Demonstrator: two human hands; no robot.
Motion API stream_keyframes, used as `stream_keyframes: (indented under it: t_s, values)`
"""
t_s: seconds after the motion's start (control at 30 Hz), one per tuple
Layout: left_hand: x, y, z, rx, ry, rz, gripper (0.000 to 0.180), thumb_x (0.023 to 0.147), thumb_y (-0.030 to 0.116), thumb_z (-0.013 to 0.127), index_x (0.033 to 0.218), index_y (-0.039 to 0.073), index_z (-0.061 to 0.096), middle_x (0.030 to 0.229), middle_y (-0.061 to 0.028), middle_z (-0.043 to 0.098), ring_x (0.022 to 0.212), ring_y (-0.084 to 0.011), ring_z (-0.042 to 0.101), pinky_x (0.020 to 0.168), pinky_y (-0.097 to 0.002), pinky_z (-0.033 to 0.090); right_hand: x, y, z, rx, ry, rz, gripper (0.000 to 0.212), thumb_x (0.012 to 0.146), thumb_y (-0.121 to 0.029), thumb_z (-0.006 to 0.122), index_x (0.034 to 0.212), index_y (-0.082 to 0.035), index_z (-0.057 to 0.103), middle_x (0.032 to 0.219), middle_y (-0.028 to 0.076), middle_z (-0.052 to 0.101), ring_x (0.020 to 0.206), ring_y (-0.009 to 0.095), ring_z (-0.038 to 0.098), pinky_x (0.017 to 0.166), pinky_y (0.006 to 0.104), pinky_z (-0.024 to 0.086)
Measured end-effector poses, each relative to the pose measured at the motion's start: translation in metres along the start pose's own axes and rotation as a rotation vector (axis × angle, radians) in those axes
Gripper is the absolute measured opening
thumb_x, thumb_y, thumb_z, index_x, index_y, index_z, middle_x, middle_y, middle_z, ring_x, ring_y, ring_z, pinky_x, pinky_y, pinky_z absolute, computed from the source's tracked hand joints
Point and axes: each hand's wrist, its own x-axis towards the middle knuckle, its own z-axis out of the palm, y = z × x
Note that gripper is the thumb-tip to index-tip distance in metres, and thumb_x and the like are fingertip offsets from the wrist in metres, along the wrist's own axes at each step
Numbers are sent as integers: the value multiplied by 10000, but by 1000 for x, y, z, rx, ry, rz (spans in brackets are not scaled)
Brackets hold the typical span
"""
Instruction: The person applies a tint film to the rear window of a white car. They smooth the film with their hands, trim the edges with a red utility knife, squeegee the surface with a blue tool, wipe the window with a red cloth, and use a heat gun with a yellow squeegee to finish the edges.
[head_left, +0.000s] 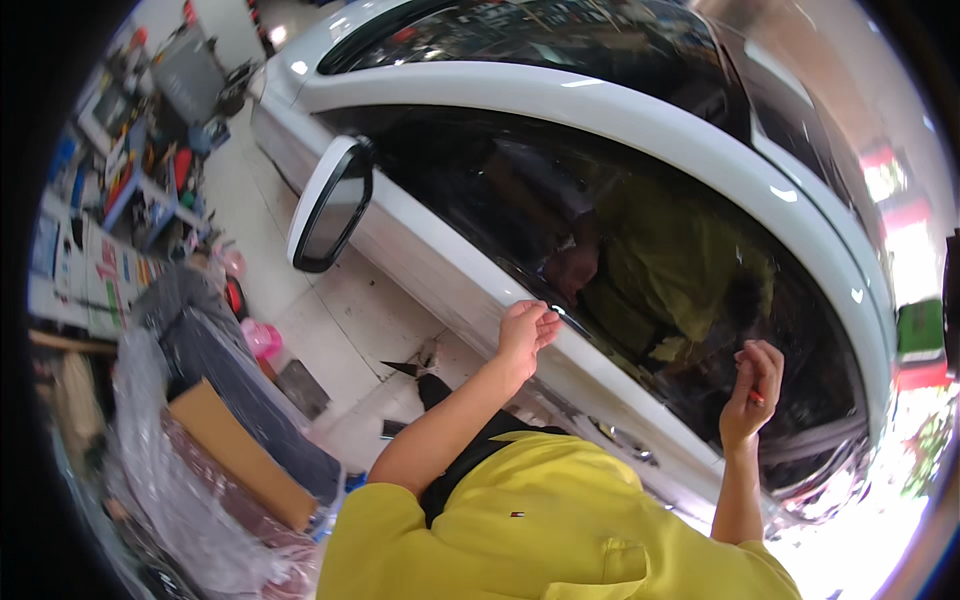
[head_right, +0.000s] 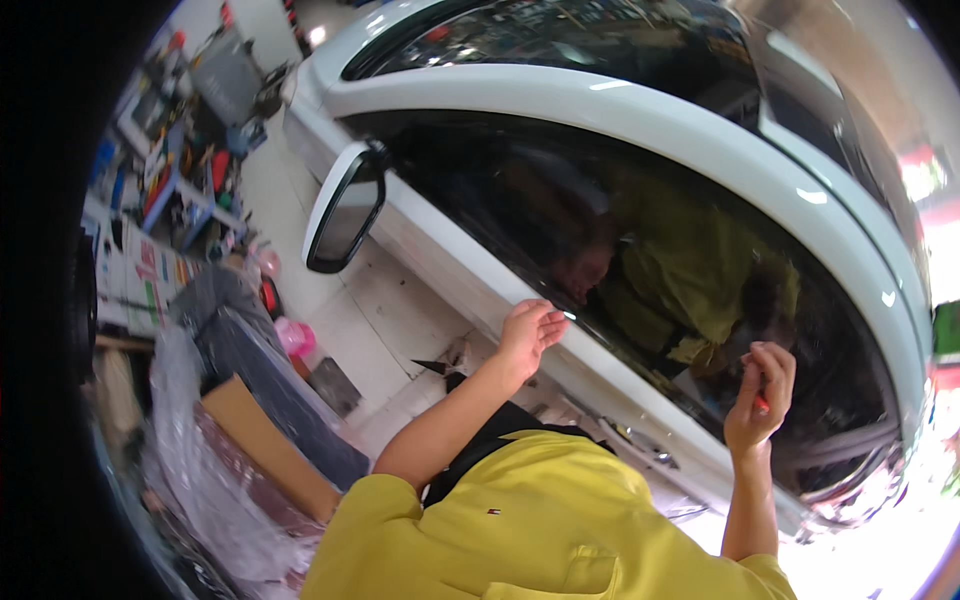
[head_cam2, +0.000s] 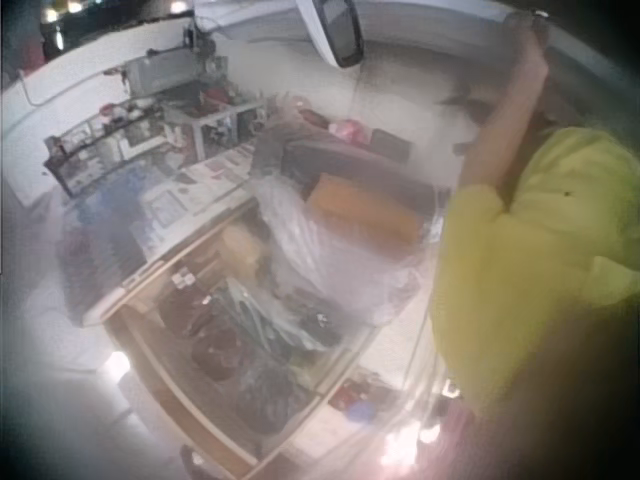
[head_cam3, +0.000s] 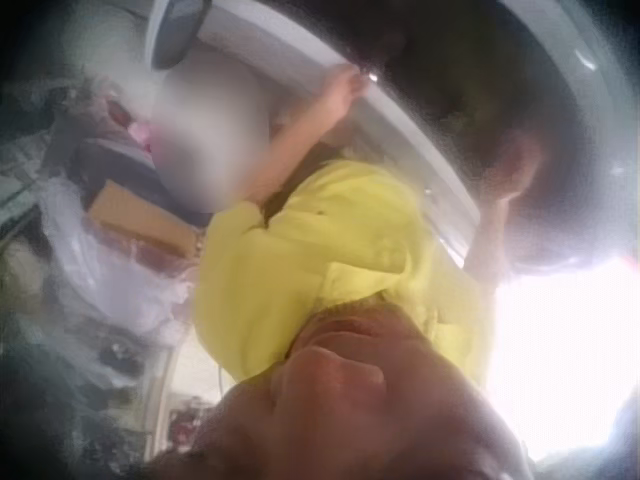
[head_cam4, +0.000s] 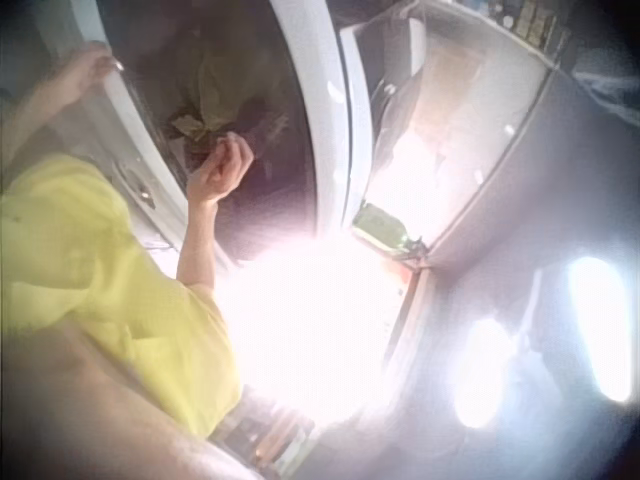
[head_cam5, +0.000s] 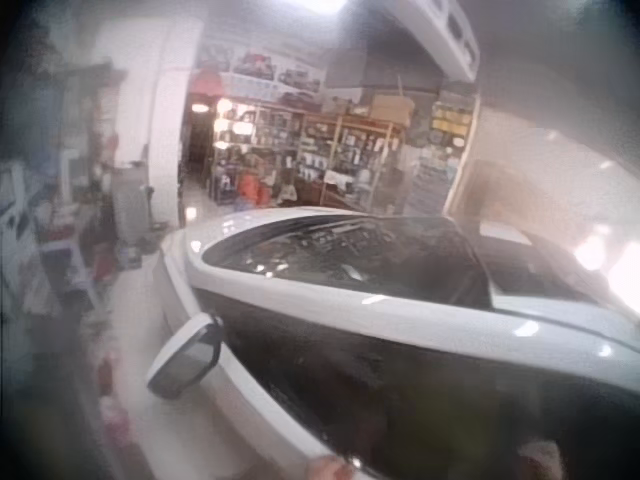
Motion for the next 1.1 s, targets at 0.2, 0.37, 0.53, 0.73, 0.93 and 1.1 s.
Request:
stream_keyframes:
  t_s: [0.2,0.37,0.53,0.73,0.93,1.1]
  values:
    - [-1,-6,-2,-210,12,61,198,1068,161,658,1205,42,579,1053,-135,723,960,-268,752,898,-394,622,75,-46,69,20,-284,-329,289,982,206,579,1198,42,676,1207,220,675,962,282,698,840,343,592]
    - [-5,-18,10,-262,52,190,265,1073,189,700,1235,34,559,1068,-126,696,922,-249,750,888,-381,619,113,-76,120,52,-469,-507,337,942,219,630,1221,34,677,1207,226,686,1020,347,719,873,384,600]
    - [-8,-1,10,-179,159,238,440,1064,283,723,1398,49,555,1125,-56,705,878,-173,724,737,-316,531,151,-106,164,39,-653,-629,334,940,176,666,1237,23,675,1187,229,693,989,391,723,825,415,601]
    - [23,93,-24,-227,203,316,437,1007,289,782,1360,78,633,1106,14,718,889,-121,647,657,-308,449,204,-148,216,-83,-914,-517,325,942,158,627,1232,18,669,1109,202,691,952,400,708,818,423,578]
    - [30,130,-52,-227,143,368,408,976,182,801,1334,86,631,996,31,714,851,-100,617,633,-295,449,257,-160,314,-229,-889,-650,263,1046,-57,668,1302,0,692,1172,219,748,1073,391,738,914,412,570]
    - [8,107,-71,-429,-37,457,464,979,128,799,1377,55,574,1004,7,735,854,-93,647,628,-275,499,282,-166,366,-480,-857,-704,360,1065,-270,702,1307,-5,720,1033,229,763,990,425,739,876,437,566]
